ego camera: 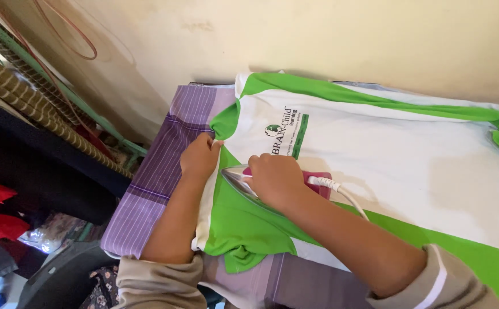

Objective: The person irons a green and white t-shirt on a table covered with a purple checkered cloth. They smooth the fabric with their hands, use a pink electric iron to press the sleeves and body, and flip the shirt over to iron the other side.

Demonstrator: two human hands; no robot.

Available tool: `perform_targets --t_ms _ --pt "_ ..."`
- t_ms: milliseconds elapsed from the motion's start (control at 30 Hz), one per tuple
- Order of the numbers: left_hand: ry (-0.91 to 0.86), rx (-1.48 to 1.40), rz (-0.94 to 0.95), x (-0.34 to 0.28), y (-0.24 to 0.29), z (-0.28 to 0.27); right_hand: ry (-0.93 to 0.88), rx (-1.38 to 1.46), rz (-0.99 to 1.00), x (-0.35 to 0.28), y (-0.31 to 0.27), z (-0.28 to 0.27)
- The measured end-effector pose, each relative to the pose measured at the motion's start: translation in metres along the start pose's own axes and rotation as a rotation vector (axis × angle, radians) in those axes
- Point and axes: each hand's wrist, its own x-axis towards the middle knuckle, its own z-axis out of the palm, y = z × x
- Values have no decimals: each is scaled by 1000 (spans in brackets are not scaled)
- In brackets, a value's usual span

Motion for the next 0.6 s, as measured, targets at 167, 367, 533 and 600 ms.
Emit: perform_targets --t_ms 167,367,533,600 --pt "40 -34 37 -8 1 2 44 -12 49 20 7 4" --pt "74 -23 19 -14 4 5 89 -34 95 43 11 8" --pt "87 -23 34 -12 -1 9 121 -75 73 30 16 9" --pt "141 -27 74 -6 -8 16 61 -82 52 17 20 8"
